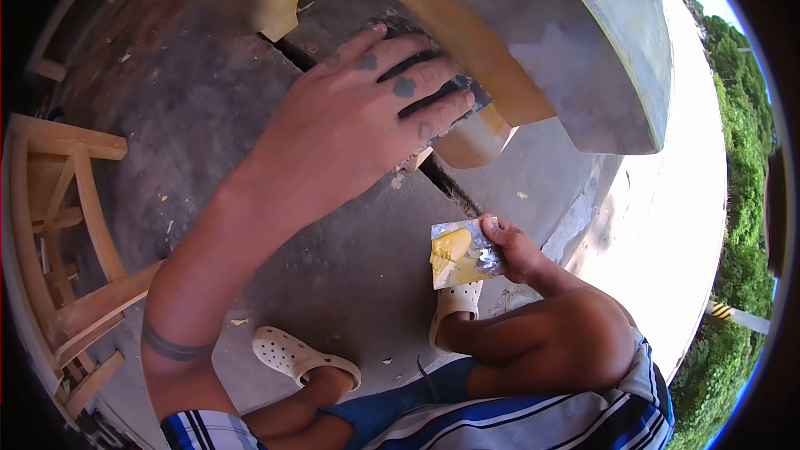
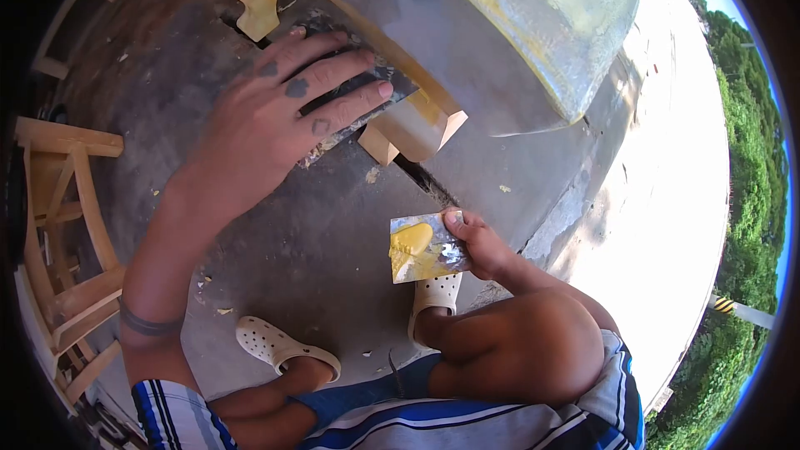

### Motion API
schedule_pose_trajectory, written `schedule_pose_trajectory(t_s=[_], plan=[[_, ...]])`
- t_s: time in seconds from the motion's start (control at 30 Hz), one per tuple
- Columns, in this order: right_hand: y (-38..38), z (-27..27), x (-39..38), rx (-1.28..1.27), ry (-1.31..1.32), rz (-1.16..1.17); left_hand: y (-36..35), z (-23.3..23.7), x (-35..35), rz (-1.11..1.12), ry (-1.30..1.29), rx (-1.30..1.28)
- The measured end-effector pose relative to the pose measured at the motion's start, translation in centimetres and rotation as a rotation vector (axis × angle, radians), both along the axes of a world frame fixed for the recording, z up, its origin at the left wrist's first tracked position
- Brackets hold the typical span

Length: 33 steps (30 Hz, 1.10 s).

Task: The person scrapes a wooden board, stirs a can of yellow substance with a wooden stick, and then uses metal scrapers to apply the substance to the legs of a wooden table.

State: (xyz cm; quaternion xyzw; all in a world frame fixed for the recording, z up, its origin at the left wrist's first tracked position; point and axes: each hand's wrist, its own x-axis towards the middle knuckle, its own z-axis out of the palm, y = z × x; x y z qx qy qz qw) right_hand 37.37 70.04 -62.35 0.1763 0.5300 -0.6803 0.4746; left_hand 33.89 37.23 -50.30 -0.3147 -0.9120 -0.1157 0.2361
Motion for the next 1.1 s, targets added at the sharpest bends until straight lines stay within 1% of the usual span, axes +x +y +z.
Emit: schedule_pose_trajectory(t_s=[0.1, 0.17, 0.2, 0.3, 0.4, 0.5, 0.6, 0.7, 0.8, 0.87, 0.9, 1.0, 1.1], plan=[[0.1, -0.5, 0.1, -0.039, -0.015, 0.004, 0.6, 0.0, -1.5, -0.044, 0.053, 0.029], [0.3, -0.6, 0.0, -0.044, -0.008, 0.025, 0.2, -2.7, -1.6, -0.058, 0.051, 0.004], [0.1, -0.3, 0.2, -0.033, -0.012, 0.018, 0.2, -2.7, -1.3, -0.061, 0.052, -0.005], [-0.3, 0.4, 0.2, -0.010, -0.011, 0.004, -0.5, -1.8, 0.0, -0.044, -0.048, 0.049], [0.1, -0.3, 0.4, -0.017, -0.015, -0.019, 0.6, -1.3, -0.7, -0.041, -0.056, 0.025], [0.2, -0.5, 0.1, -0.027, -0.015, -0.015, 0.4, -0.4, -0.1, -0.032, -0.254, -0.081], [0.0, -0.2, -0.2, -0.026, -0.006, -0.005, 0.7, 0.4, 0.1, -0.097, -0.133, 0.038], [0.5, -0.3, 1.0, -0.025, -0.021, -0.038, 0.6, -3.3, 0.2, -0.095, -0.046, 0.032], [0.2, 0.3, 0.4, -0.012, 0.002, -0.046, -0.5, -5.4, 2.5, -0.052, -0.163, -0.002], [1.7, 0.7, 0.2, -0.001, 0.004, -0.099, 0.5, -7.5, 5.0, -0.028, -0.392, 0.252], [3.0, 0.7, 0.0, -0.034, 0.031, -0.121, 1.2, -8.8, 5.9, -0.020, -0.509, 0.382], [5.5, 2.6, -0.8, -0.050, 0.032, -0.172, 4.6, -11.8, 8.3, 0.244, -1.174, 1.877], [7.7, 4.3, -2.1, 0.002, 0.076, -0.274, 8.3, -15.9, 8.0, 0.390, -1.178, 2.375]])
